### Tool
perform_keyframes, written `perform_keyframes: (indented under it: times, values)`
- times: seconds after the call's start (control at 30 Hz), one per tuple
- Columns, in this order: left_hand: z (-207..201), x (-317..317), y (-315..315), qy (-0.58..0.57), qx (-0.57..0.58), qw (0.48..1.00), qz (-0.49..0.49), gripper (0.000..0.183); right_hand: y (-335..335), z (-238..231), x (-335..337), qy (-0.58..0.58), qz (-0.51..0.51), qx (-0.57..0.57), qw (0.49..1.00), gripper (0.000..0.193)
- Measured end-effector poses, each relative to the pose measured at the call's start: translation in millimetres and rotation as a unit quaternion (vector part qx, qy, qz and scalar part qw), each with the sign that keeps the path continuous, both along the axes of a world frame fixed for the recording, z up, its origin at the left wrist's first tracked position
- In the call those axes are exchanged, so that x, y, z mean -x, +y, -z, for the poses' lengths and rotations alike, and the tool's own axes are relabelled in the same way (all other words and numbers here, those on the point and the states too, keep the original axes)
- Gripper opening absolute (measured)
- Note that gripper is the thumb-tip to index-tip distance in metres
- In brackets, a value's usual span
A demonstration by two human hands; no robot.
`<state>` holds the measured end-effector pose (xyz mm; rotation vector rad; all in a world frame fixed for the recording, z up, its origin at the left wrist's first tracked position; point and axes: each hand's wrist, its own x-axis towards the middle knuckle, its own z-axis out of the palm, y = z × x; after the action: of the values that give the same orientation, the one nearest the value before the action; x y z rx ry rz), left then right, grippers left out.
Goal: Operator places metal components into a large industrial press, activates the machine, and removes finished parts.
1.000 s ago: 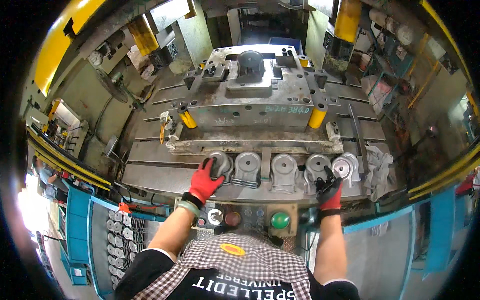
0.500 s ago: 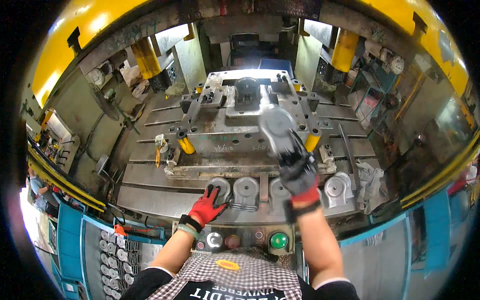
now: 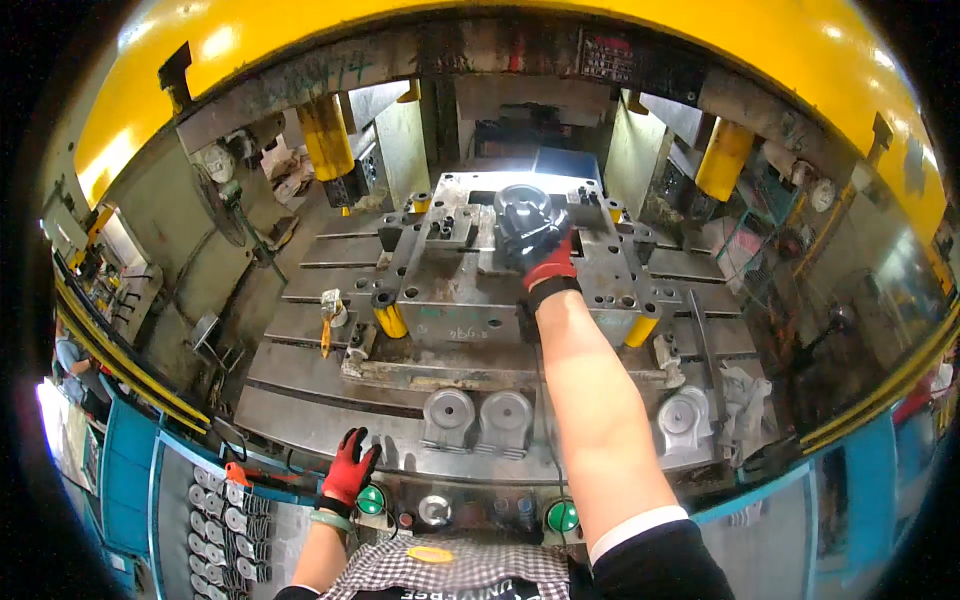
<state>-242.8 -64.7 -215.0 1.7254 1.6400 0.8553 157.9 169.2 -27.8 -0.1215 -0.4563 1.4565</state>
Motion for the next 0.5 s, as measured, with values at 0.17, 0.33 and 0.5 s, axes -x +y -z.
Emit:
perform_keyframes:
  times: [0.17,0.33,0.5]
  values:
    - [-8.8,3.1,-4.2,-0.007,0.002,1.000,-0.019,0.047,-86.9,-19.2,21.3,-0.043,-0.005,0.055,0.998,0.048]
    - [-13.8,27.1,-29.5,0.168,0.121,0.978,-0.029,0.037,-208.1,52.5,-2.4,-0.444,-0.039,0.042,0.894,0.046]
    - [19.1,31.4,-67.6,0.328,0.272,0.900,0.095,0.053,-357.8,171.9,-21.7,-0.877,-0.212,0.051,0.428,0.046]
